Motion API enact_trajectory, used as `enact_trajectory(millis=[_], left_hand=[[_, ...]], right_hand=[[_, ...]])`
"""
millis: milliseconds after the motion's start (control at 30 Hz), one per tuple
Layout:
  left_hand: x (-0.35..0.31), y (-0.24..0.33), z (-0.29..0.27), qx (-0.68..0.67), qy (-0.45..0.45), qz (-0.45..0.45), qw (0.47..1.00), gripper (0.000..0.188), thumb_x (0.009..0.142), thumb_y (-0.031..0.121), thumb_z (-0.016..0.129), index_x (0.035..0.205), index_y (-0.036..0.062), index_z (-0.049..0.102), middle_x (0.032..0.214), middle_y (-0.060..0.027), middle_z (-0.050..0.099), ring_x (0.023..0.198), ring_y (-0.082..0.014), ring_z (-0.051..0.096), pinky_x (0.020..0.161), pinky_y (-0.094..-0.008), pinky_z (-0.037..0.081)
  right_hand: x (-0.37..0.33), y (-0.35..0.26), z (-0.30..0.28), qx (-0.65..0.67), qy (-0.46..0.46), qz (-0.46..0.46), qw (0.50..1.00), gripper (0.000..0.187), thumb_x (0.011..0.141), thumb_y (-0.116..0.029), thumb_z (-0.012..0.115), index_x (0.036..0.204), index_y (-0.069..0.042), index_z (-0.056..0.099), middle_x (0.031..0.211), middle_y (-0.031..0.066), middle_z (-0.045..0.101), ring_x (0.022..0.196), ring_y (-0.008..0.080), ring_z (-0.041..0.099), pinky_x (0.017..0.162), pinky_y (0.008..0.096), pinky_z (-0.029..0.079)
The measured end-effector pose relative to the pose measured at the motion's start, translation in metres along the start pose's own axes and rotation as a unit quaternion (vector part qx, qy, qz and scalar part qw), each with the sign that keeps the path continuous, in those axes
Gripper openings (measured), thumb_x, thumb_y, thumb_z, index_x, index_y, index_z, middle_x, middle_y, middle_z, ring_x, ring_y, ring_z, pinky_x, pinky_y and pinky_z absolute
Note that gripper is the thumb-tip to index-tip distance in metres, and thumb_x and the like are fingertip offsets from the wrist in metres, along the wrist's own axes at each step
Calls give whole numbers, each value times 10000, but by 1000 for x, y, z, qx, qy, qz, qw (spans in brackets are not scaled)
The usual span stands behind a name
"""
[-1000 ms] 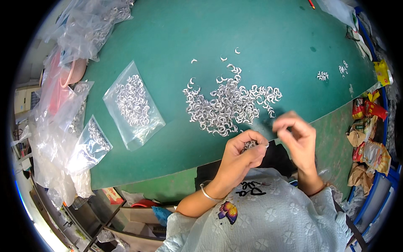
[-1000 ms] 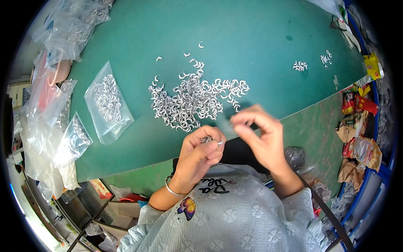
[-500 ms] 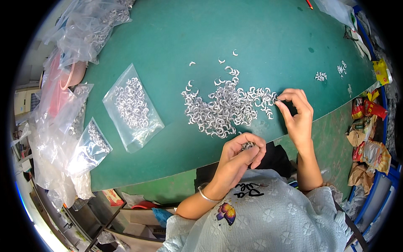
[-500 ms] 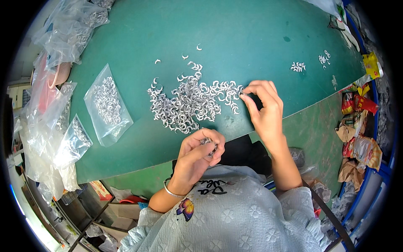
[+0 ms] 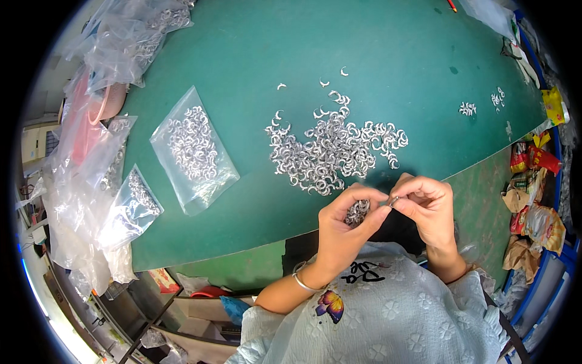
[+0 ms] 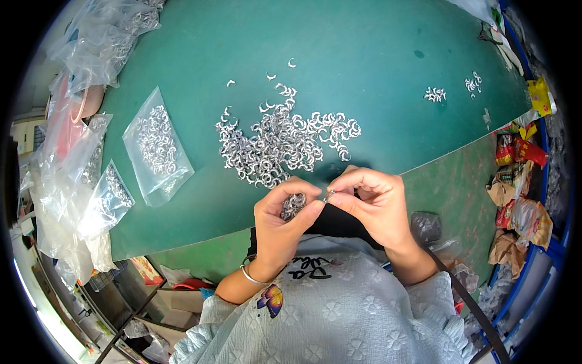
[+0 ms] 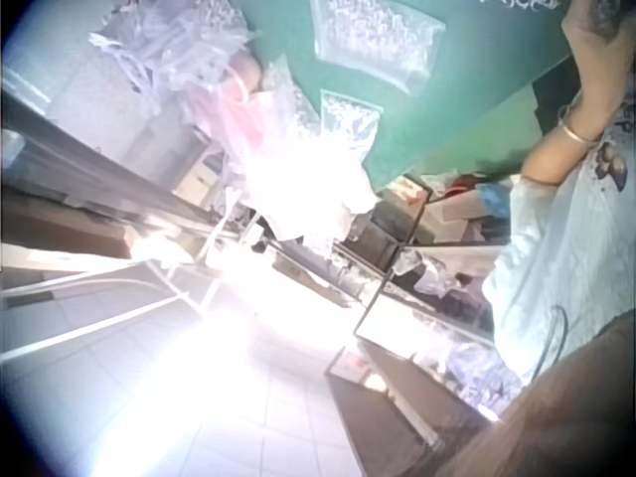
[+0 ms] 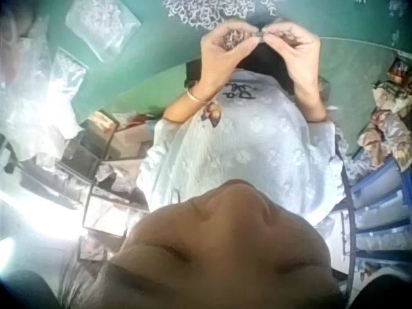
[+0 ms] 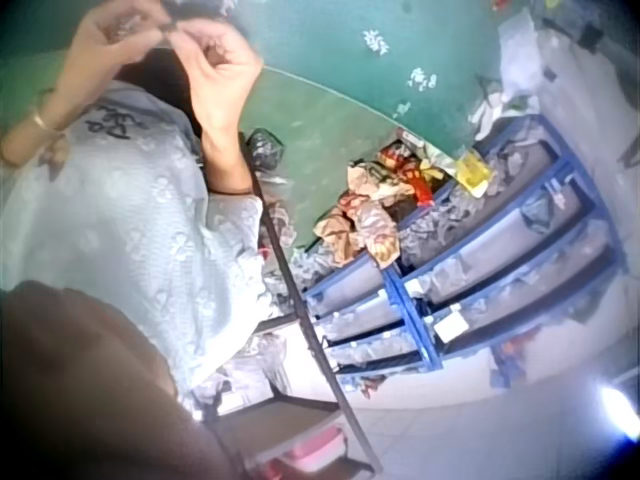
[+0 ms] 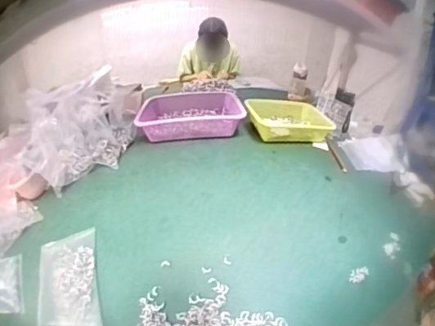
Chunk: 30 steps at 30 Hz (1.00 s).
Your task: The person repeatedly picks up small silver metal hooks and fasteners from a green table and joins them by hand. They place the assembled pieces into a clear plastic bag and occasionally into a purple tray. The workspace contains multiple bags and trays of similar hardware.
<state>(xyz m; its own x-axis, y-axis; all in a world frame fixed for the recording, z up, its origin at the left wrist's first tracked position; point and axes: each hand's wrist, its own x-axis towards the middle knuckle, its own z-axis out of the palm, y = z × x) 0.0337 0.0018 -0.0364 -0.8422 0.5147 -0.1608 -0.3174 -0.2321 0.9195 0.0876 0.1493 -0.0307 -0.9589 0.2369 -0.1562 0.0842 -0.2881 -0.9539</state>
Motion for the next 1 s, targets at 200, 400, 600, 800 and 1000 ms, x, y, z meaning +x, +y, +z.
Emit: enact_trajectory(millis=[200,400,600,800,1000], left_hand=[[0,5,0,52,-10,43,998,149,734,-64,648,866,2,625,753,-17,537,672,-76,479,615,-203,389],[0,4,-2,55,-9,64,996,137,734,-64,647,853,-1,626,778,-31,562,698,-90,507,627,-210,404],[-2,3,-5,-40,-37,-38,998,72,785,2,607,844,1,564,779,-41,543,654,-80,468,567,-204,367],[2,4,-11,-270,-80,-184,942,141,839,138,487,765,59,397,791,-119,499,563,-105,411,473,-216,314],[3,3,-11,-281,-89,-184,938,96,821,97,478,774,53,406,778,-140,509,562,-112,431,470,-216,324]], right_hand=[[-1,-4,6,-37,10,-32,999,95,722,68,659,806,39,625,769,75,616,700,123,533,624,240,407],[-1,-7,10,-138,13,-124,983,107,695,51,680,785,45,622,751,95,616,689,168,536,628,261,422],[1,-10,9,-186,-16,-128,974,101,693,14,691,745,32,607,734,88,606,697,181,543,631,286,425],[32,-4,-11,-406,104,-178,890,61,714,-11,648,762,2,614,762,85,599,725,211,543,665,299,423],[54,-1,-17,-606,98,-207,762,155,701,-36,651,851,-31,617,883,60,565,818,242,500,730,341,383]])
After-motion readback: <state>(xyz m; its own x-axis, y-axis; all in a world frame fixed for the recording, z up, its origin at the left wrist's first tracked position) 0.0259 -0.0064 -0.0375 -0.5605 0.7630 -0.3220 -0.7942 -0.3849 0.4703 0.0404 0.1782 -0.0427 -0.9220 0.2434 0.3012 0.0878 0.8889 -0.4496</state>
